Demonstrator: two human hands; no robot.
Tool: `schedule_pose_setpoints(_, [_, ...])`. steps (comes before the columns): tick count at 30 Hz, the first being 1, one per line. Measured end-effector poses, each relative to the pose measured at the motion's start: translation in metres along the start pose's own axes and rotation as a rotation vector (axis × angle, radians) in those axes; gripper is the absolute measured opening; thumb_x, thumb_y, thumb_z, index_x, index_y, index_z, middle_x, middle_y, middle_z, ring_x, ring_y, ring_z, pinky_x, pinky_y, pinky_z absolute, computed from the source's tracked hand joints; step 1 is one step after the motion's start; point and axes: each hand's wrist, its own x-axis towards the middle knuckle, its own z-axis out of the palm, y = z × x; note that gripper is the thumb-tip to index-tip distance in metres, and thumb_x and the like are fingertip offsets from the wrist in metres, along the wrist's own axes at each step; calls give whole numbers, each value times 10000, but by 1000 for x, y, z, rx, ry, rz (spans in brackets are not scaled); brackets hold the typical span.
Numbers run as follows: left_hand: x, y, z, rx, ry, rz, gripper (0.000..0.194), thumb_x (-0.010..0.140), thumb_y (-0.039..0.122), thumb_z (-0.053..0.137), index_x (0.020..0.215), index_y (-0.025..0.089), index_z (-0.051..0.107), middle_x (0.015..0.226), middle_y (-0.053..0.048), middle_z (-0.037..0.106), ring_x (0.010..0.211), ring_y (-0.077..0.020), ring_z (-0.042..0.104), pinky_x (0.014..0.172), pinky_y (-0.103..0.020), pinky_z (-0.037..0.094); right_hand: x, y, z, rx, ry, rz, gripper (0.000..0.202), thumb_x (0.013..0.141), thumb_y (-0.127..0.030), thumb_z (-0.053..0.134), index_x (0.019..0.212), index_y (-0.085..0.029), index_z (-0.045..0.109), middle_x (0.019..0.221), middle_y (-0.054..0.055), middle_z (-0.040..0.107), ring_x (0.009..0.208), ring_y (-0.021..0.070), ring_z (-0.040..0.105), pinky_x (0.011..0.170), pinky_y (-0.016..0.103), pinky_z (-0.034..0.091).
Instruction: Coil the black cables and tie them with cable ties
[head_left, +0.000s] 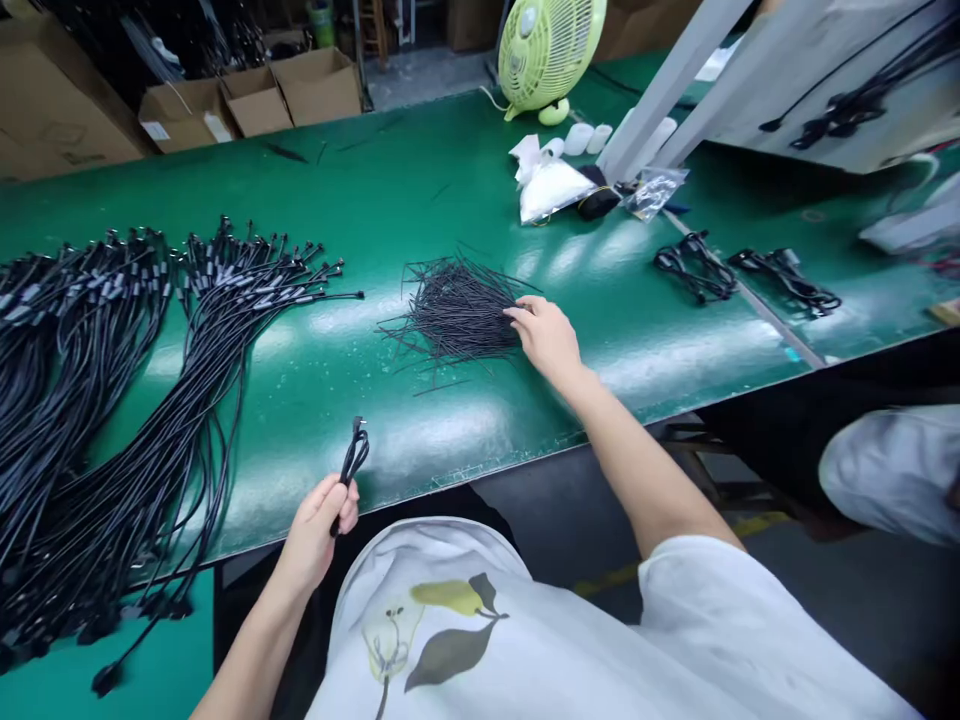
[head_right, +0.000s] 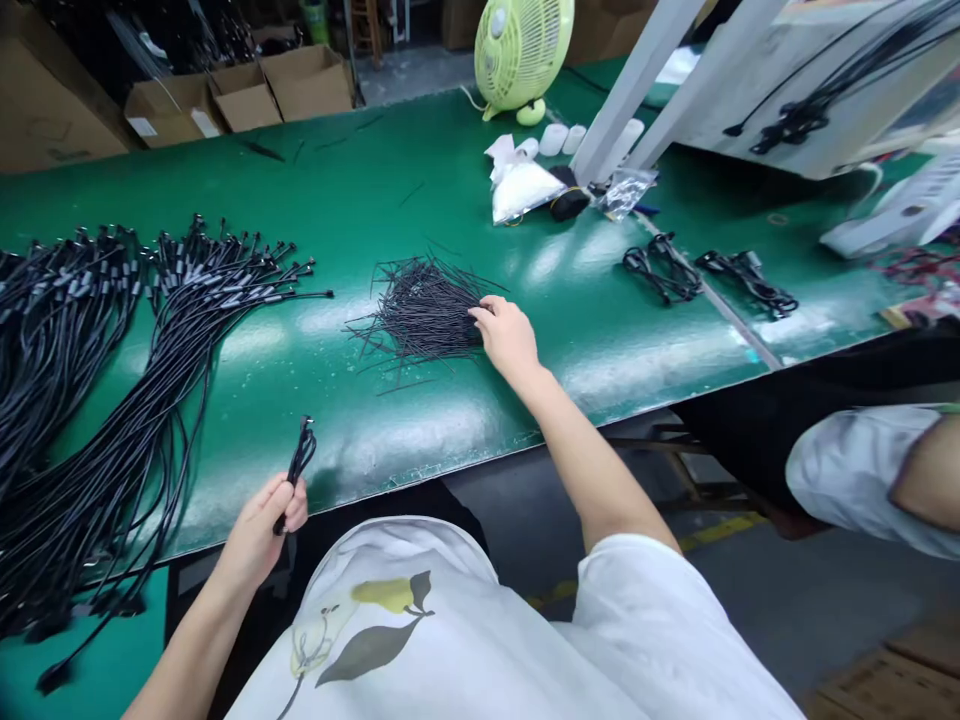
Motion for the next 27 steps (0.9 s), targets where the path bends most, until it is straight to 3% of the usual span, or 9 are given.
schedule_pose_setpoints(2, [3, 2, 9, -79, -58, -26, 369, 814, 505, 648, 794, 149, 553, 592, 61, 391, 498, -65, 360, 508, -216, 278, 11, 27, 6, -49, -35, -4, 256, 949, -199, 436, 1038, -129, 666, 1174, 142, 603, 973, 222, 506, 847, 341, 381])
schedule_pose_setpoints(4, [4, 4, 17, -106, -81, -35, 361, 820, 494, 651, 804, 145, 558, 610, 56, 411, 500, -60, 389, 507, -212, 286, 13, 35, 10, -66, -23, -19, 228, 935, -195, 444, 971, -132, 660, 1113, 138, 616, 931, 224, 497, 823, 341, 368])
schedule_pose_setpoints(10, [3, 10, 39, -201, -12, -3, 370, 793, 489, 680, 796, 142, 552, 605, 65, 407, 464, -34, 341, 476, -198, 257, -9, 13, 3, -139, 197, 103, 258, 944, -260, 402, 964, -165, 642, 980, 121, 612, 883, 238, 514, 763, 330, 367])
schedule_pose_setpoints(15, [7, 16, 58, -208, -40, 3, 372, 777, 489, 680, 789, 144, 541, 583, 74, 395, 455, -37, 336, 471, -201, 257, -17, -5, -6, -81, 155, 137, 258, 932, -277, 425, 968, -180, 661, 928, 112, 609, 831, 227, 532, 726, 331, 375])
schedule_pose_setpoints(21, [7, 15, 59, -204, -38, 42, 325, 821, 450, 645, 812, 142, 542, 611, 69, 402, 469, -35, 344, 467, -194, 262, -20, -9, -20, 8, 142, 195, 262, 923, -289, 419, 915, -182, 658, 899, 114, 609, 811, 231, 533, 732, 348, 387])
schedule_pose_setpoints(24, [7, 13, 61, -210, -36, 58, 315, 837, 440, 632, 824, 138, 544, 613, 69, 396, 474, -34, 346, 469, -190, 269, -31, -32, -27, 126, 152, 195, 237, 916, -286, 433, 923, -180, 646, 925, 115, 625, 849, 238, 553, 775, 360, 408])
schedule_pose_setpoints(25, [7, 12, 64, -221, -41, 54, 314, 840, 438, 631, 839, 136, 544, 614, 70, 394, 474, -34, 345, 468, -189, 269, -37, -46, -27, 227, 110, 157, 223, 914, -291, 448, 921, -184, 643, 936, 109, 635, 864, 233, 564, 792, 358, 418])
schedule_pose_setpoints(27, [7, 10, 68, -254, -55, 32, 324, 835, 439, 639, 913, 141, 541, 618, 74, 394, 474, -35, 344, 464, -185, 264, -52, -83, -24, 496, -92, 18, 191, 910, -298, 483, 901, -196, 644, 928, 81, 655, 873, 210, 588, 812, 336, 439])
